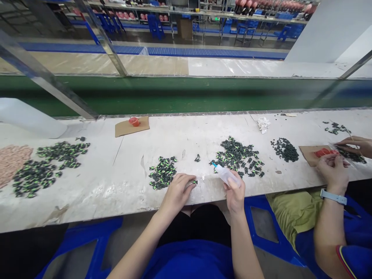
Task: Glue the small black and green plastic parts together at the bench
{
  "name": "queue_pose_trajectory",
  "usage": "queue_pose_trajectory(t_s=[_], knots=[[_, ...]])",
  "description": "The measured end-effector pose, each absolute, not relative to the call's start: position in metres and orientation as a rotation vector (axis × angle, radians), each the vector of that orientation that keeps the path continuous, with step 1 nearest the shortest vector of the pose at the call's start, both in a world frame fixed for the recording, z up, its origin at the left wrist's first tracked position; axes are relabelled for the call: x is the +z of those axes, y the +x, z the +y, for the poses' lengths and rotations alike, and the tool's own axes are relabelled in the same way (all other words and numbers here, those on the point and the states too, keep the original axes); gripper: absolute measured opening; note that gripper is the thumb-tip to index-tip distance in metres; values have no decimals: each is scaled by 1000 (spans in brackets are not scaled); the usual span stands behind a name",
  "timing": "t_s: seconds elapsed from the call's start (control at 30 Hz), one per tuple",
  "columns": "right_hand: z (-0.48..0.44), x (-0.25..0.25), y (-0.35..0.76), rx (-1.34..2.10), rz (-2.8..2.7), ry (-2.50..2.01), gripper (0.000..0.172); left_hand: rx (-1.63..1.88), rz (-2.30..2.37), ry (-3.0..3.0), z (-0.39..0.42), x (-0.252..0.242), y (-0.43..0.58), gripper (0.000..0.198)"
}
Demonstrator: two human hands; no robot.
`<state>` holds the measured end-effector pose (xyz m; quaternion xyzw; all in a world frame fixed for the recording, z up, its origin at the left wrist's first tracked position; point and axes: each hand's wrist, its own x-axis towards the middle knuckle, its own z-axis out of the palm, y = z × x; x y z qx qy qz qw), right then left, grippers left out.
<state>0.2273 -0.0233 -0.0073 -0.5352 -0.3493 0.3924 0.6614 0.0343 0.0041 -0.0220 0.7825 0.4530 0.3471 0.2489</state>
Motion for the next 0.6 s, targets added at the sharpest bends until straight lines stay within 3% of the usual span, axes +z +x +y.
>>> queue_pose_trajectory(t_s=[0.2,0.4,0.6], knots=[[-22,-6,224,792,-626,-1258,25,991,1271,2017,3,-22,36,20],[-28,-9,216,566,-944,-1454,28,1003,1309,1900,3,-20,37,19],[-31,-11,212,550,-1152,-1483,27,1006,1327,1872,3,-20,37,20]])
